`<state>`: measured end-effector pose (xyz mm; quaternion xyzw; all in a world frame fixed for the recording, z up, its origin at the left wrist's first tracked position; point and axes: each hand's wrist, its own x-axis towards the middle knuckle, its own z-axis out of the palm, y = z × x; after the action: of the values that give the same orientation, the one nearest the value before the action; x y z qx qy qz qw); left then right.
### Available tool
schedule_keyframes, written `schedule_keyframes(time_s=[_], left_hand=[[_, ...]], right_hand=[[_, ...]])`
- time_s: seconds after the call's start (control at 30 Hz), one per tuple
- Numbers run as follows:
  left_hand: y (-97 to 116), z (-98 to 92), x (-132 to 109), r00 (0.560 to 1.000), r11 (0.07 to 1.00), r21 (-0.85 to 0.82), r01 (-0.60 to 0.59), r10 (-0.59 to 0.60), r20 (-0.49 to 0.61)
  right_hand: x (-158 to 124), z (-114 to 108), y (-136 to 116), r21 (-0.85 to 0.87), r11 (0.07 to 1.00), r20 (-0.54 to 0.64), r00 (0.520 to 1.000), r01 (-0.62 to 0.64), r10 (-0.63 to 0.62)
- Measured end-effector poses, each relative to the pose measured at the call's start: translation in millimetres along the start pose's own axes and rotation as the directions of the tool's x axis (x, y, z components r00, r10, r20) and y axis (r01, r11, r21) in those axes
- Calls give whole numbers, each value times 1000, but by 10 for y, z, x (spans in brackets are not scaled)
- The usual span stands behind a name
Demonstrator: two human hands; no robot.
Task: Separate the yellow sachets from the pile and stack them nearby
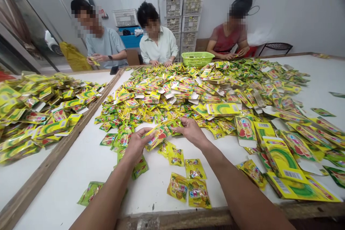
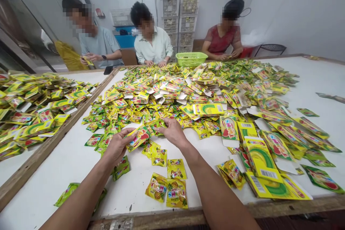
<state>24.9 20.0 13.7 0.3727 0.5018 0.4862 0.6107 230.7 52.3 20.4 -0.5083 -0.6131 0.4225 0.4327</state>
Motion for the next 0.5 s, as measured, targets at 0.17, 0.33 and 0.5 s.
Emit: schedule_keyframes(time_s=[0.17,0.33,0.5], left_hand=[[-18,-24,4,994,998,63,-21,14,105],[3,22,-15,996,999,17,33,-34,81],[8,55,-21,996,999,-1,34,-34,79]], right_hand=[[-7,-6,0,-102,995,56,998,16,-10],[-20,-58,-67,-41,999,119,993,-8,13],[-32,-51,-106,-21,1000,142,990,-19,22]])
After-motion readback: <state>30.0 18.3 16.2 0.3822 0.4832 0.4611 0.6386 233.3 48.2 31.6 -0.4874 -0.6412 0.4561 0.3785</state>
